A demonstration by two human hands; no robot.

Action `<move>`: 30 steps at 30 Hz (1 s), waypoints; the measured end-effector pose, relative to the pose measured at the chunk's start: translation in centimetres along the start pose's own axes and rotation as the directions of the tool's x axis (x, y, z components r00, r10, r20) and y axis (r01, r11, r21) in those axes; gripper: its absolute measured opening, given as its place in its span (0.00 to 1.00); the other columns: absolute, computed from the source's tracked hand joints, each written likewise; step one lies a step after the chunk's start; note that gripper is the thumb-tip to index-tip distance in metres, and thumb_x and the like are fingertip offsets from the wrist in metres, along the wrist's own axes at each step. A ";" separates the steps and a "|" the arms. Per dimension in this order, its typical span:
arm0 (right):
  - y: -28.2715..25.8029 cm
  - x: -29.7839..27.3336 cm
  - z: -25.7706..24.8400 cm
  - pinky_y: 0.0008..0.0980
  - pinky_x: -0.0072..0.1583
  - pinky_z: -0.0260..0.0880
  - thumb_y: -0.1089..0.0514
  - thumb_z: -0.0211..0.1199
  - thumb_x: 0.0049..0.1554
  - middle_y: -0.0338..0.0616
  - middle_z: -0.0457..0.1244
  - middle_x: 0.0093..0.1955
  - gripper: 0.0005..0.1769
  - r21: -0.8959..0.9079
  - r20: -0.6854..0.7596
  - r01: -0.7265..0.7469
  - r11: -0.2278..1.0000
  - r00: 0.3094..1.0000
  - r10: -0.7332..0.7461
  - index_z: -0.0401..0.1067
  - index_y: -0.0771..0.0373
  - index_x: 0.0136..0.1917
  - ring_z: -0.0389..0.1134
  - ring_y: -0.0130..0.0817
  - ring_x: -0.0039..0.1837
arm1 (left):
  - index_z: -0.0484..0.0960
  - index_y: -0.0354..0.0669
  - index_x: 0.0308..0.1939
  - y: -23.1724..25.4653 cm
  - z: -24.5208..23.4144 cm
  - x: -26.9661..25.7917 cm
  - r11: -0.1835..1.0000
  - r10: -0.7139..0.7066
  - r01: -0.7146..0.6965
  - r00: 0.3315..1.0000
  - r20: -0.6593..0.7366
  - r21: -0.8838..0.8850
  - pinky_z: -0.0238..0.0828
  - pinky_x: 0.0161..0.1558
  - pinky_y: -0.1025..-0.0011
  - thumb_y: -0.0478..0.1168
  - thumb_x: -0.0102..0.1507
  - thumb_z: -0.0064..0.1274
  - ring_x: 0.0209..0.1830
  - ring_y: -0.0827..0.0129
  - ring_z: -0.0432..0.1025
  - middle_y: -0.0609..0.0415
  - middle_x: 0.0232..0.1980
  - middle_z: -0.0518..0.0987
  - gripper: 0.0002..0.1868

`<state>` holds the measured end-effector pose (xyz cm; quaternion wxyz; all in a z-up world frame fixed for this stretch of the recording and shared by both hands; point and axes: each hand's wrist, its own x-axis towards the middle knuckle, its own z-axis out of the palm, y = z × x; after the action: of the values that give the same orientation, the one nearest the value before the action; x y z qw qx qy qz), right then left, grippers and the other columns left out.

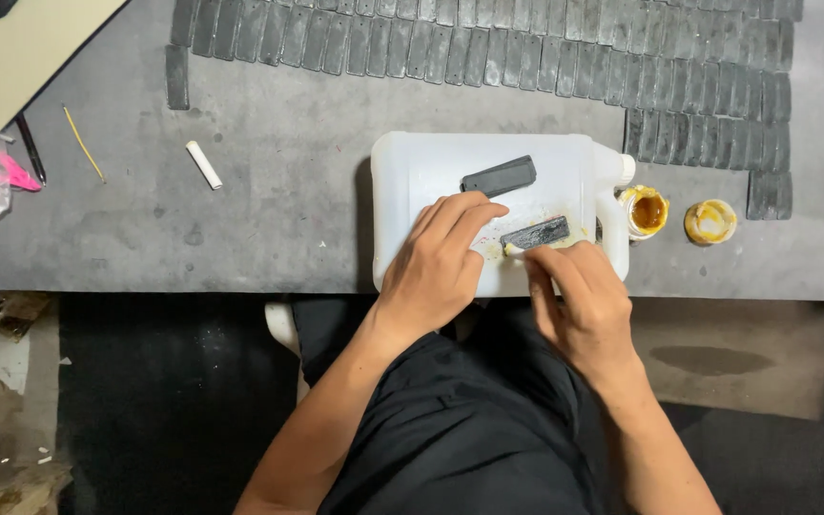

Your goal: Applying adhesive to small leather strips and arranging them on a work surface

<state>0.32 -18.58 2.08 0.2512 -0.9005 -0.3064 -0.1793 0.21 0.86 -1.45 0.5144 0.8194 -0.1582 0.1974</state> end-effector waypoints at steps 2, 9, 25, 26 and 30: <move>1.1 0.3 -0.1 0.40 0.44 0.69 0.72 0.66 0.59 0.45 0.63 0.37 0.07 -0.029 -0.001 0.018 0.999 1.000 -0.018 0.78 0.65 0.50 0.67 0.46 0.41 | 0.76 0.39 0.59 0.1 0.0 0.1 1.000 0.001 -0.001 1.000 -0.001 0.000 0.72 0.53 0.58 0.24 0.57 0.35 0.49 0.51 0.73 0.47 0.50 0.73 0.28; 1.0 0.5 -0.7 0.41 0.45 0.69 0.73 0.66 0.58 0.48 0.63 0.38 0.06 0.060 0.078 0.073 0.995 0.994 -0.078 0.77 0.68 0.49 0.67 0.48 0.41 | 0.75 0.39 0.60 0.1 -0.1 -0.1 1.000 -0.015 0.015 1.000 0.007 -0.008 0.72 0.53 0.58 0.23 0.57 0.33 0.51 0.51 0.73 0.47 0.51 0.73 0.29; 0.3 -1.2 0.2 0.39 0.45 0.69 0.74 0.66 0.59 0.44 0.64 0.36 0.07 -0.006 -0.080 0.021 1.000 0.997 -0.022 0.79 0.67 0.48 0.65 0.42 0.39 | 0.75 0.38 0.59 0.1 0.0 -0.1 1.000 -0.015 0.016 1.000 0.019 -0.026 0.72 0.54 0.58 0.21 0.59 0.31 0.51 0.51 0.72 0.47 0.52 0.73 0.28; -0.1 -1.3 0.4 0.38 0.44 0.68 0.73 0.66 0.58 0.44 0.64 0.36 0.07 0.022 -0.083 0.024 0.999 0.996 -0.023 0.79 0.67 0.48 0.65 0.42 0.38 | 0.75 0.38 0.60 0.2 -0.2 0.0 1.000 -0.014 0.015 1.000 0.024 -0.024 0.72 0.54 0.58 0.21 0.58 0.31 0.51 0.51 0.73 0.47 0.52 0.73 0.29; 0.4 -1.5 0.0 0.38 0.44 0.69 0.73 0.65 0.59 0.45 0.63 0.35 0.05 -0.053 -0.136 0.009 0.999 0.991 -0.016 0.79 0.67 0.47 0.65 0.42 0.38 | 0.75 0.38 0.60 0.2 -0.2 0.1 1.000 -0.015 0.015 0.999 0.034 -0.020 0.72 0.54 0.57 0.21 0.57 0.31 0.50 0.51 0.73 0.47 0.52 0.73 0.30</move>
<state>-0.52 -19.56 1.23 0.2467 -0.8906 -0.2893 -0.2497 0.13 0.98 -1.13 0.5213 0.8186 -0.1628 0.1780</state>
